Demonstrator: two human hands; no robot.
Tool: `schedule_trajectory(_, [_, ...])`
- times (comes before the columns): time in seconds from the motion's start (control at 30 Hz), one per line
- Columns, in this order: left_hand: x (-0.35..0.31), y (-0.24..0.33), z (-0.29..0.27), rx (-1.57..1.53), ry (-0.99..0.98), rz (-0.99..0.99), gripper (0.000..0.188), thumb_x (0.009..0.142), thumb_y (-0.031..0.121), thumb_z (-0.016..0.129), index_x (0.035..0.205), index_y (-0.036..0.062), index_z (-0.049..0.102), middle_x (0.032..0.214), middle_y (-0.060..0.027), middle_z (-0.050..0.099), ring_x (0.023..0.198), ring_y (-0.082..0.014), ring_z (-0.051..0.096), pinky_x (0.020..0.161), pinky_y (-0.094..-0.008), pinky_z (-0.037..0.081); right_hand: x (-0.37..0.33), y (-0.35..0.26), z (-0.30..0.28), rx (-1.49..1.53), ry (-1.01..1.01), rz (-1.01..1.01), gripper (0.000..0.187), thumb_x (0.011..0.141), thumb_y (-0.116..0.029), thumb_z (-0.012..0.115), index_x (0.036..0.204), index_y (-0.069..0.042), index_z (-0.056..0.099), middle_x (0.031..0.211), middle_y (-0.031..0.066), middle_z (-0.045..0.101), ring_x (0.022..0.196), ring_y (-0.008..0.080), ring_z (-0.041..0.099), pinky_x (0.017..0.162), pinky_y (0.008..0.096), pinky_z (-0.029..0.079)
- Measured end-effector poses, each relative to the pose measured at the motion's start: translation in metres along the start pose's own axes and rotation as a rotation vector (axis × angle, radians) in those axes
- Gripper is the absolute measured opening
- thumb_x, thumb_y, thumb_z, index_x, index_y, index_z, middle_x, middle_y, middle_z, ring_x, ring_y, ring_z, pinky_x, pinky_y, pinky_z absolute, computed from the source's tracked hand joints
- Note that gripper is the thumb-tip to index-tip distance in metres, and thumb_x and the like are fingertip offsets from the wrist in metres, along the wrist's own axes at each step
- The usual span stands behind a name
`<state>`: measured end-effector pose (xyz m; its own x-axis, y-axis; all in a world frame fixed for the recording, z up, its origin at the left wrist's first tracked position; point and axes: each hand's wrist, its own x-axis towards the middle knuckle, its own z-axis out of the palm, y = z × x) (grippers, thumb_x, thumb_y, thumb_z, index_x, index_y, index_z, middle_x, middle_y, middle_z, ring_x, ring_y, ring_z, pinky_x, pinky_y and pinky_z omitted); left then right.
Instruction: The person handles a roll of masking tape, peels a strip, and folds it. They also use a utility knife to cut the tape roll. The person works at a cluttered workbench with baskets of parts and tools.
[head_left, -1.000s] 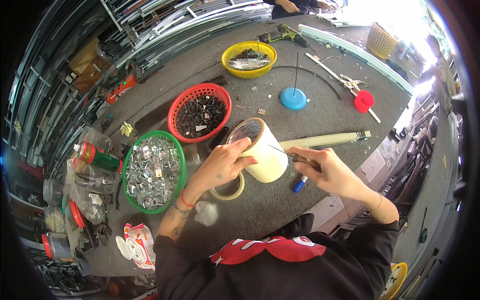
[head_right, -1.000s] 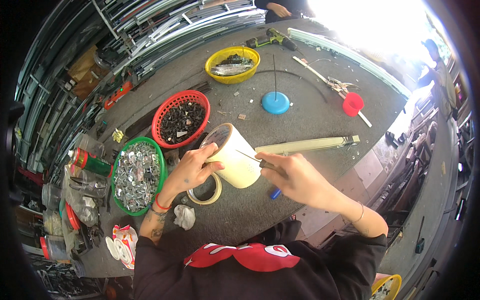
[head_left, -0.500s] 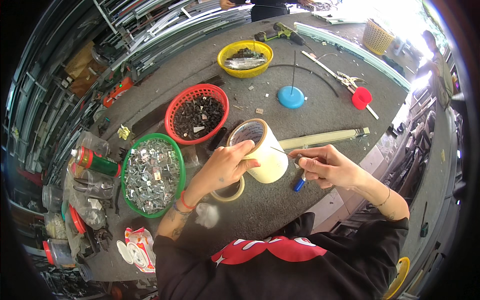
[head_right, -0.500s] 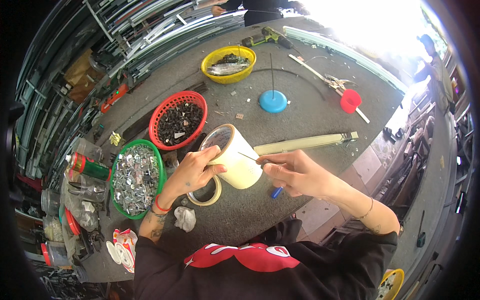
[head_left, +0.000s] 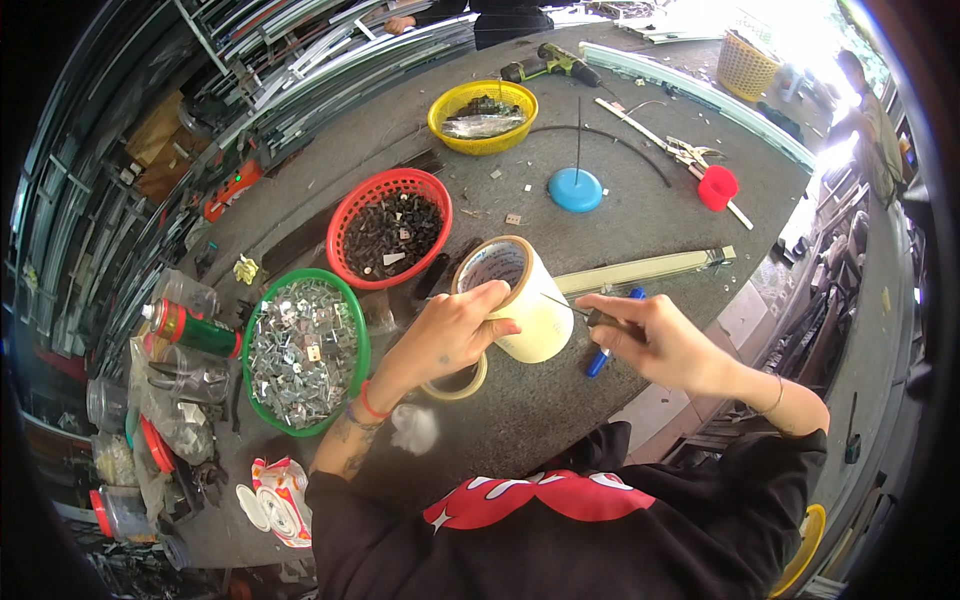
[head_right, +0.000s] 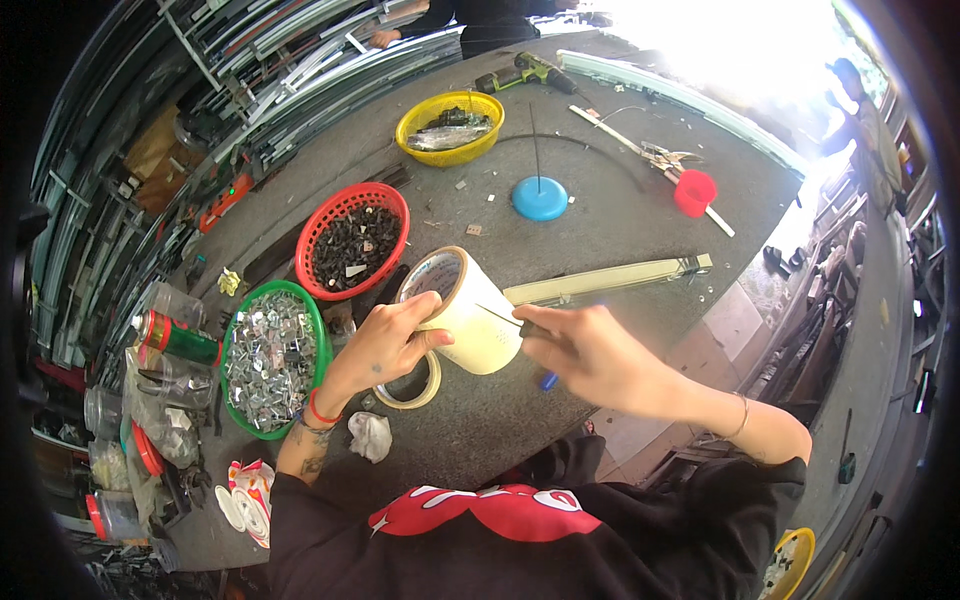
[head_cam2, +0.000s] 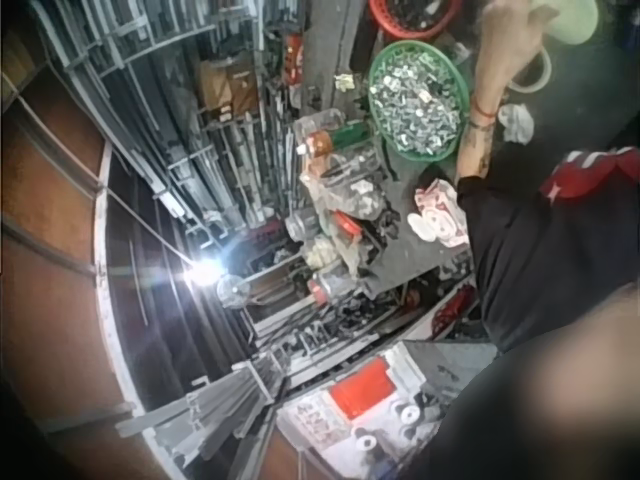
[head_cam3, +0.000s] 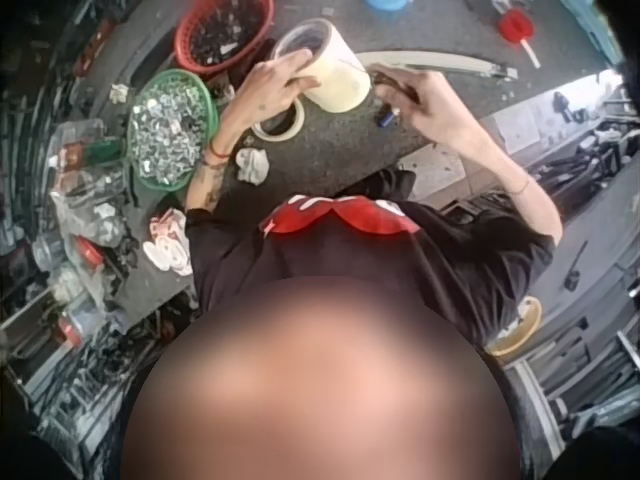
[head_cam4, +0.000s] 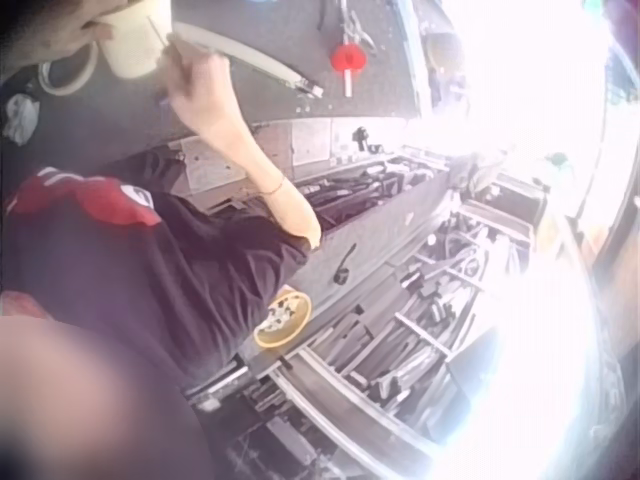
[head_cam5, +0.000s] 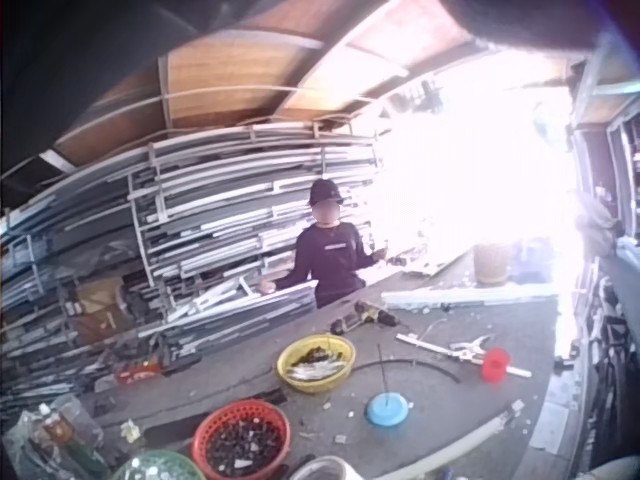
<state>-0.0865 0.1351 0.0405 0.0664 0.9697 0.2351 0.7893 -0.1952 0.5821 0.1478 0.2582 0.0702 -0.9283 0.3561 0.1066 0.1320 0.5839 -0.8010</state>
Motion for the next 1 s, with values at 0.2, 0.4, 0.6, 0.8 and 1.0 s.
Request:
schedule_trajectory(0.2, [0.003,0.0,-0.005,-0.032,0.028,-0.007,0.03,0.086,0.025,0.062,0.089,-0.0019,0.05,0.076,-0.0192,0.054,0.068,-0.0356,0.057,0.062,-0.0404,0.044,0.003,0.016,-0.003,0.831,-0.213,0.472,0.042,0.096,-0.03,0.048,0.119,0.005,0.051,0.064,-0.0042,0.041,0.051,0.004,0.036,0.043,0.021,0.029])
schedule_trajectory(0.4, [0.001,-0.003,-0.008,-0.073,0.039,-0.07,0.029,0.086,0.024,0.062,0.091,-0.0022,0.051,0.075,-0.0161,0.054,0.065,-0.0264,0.058,0.06,-0.0346,0.046,0.007,0.029,0.01,-0.078,0.126,-0.1,0.044,0.088,-0.025,0.06,0.123,0.001,0.05,0.063,0.0027,0.052,0.048,0.0064,0.045,0.047,0.0236,0.038])
schedule_trajectory(0.6, [-0.001,-0.01,-0.007,-0.081,0.076,-0.103,0.028,0.087,0.023,0.061,0.092,-0.0022,0.05,0.075,-0.0151,0.055,0.067,-0.0236,0.061,0.06,-0.0332,0.046,0.006,0.025,0.008,-0.981,0.25,-0.336,0.052,0.078,-0.022,0.066,0.125,-0.004,0.051,0.069,0.0017,0.05,0.053,0.0136,0.052,0.054,0.028,0.045])
schedule_trajectory(0.8, [-0.001,-0.009,-0.005,-0.071,0.081,-0.08,0.028,0.085,0.02,0.064,0.092,-0.0023,0.048,0.077,-0.0211,0.057,0.072,-0.0383,0.061,0.06,-0.0362,0.046,0.008,0.016,0.013,-1.205,0.286,-0.385,0.049,0.077,-0.019,0.061,0.123,-0.002,0.052,0.073,0.0004,0.046,0.055,0.0095,0.051,0.053,0.0252,0.042])
schedule_trajectory(1.0, [-0.002,0.006,0.003,0.09,0.051,-0.109,0.037,0.085,0.03,0.062,0.102,0.002,0.046,0.07,-0.023,0.058,0.066,-0.0433,0.059,0.052,-0.0478,0.046,0.002,0.003,0.009,-0.92,0.182,-0.161,0.039,0.084,-0.025,0.057,0.114,0.001,0.053,0.075,0.0082,0.056,0.06,0.0192,0.06,0.055,0.03,0.046])
